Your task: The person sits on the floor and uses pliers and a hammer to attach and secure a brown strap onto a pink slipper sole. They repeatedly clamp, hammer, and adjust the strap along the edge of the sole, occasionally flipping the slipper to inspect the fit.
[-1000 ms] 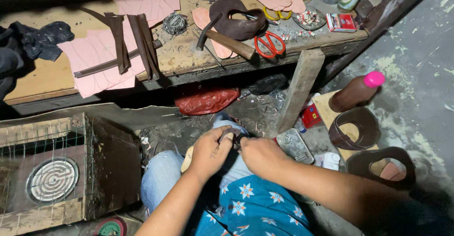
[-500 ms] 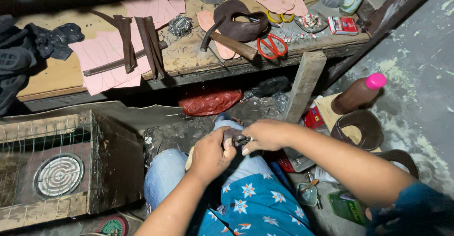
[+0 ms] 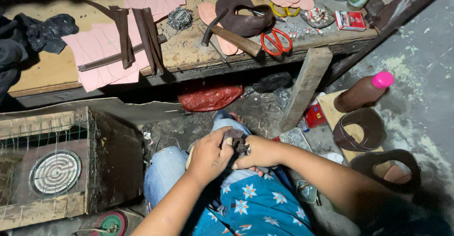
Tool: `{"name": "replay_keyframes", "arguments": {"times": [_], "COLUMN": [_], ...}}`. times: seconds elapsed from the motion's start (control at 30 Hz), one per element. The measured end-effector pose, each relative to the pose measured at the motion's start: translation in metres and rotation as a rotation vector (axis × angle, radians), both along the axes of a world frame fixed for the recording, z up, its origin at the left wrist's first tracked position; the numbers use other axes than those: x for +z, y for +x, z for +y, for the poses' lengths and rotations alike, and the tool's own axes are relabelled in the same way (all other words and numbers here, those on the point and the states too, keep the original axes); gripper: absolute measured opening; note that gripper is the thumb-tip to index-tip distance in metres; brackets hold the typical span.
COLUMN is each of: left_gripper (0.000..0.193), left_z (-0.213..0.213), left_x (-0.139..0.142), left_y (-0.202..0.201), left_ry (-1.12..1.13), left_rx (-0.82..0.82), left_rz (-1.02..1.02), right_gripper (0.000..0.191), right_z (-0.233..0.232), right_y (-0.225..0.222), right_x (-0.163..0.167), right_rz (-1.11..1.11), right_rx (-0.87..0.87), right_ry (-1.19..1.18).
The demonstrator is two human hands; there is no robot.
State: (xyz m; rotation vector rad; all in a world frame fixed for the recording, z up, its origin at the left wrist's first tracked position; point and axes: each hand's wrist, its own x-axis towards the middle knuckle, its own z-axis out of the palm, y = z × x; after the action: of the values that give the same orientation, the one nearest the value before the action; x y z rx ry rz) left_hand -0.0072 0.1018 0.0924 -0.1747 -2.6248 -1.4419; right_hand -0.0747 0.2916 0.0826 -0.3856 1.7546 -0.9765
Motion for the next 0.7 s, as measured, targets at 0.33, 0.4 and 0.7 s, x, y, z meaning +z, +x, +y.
{"name": "replay_keyframes", "arguments": {"times": [0.33,0.4,0.7], "left_gripper": [0.031,0.028,0.029], "left_z": [0.005,0.003,0.003], "left_x": [-0.001,-0.003,-0.026], "left_y": [-0.017,-0.022,-0.030], "left_ry": [0.055,0.005,-0.196], "left_rx": [0.141,0.146,0.021], "left_rz": [-0.192,-0.099,-0.041], "right_gripper": [0.022,0.038,0.052], "right_z": [-0.002,0.009,0.043], "right_y": [-0.001,0.001,0.064], "right_x": [-0.008,-0.002,-0.014], "right_rz": [0.004,0.185,0.977], "right_rx": [0.030,0.205,0.128], "right_ry": [-0.156,-0.084,-0.028]}}
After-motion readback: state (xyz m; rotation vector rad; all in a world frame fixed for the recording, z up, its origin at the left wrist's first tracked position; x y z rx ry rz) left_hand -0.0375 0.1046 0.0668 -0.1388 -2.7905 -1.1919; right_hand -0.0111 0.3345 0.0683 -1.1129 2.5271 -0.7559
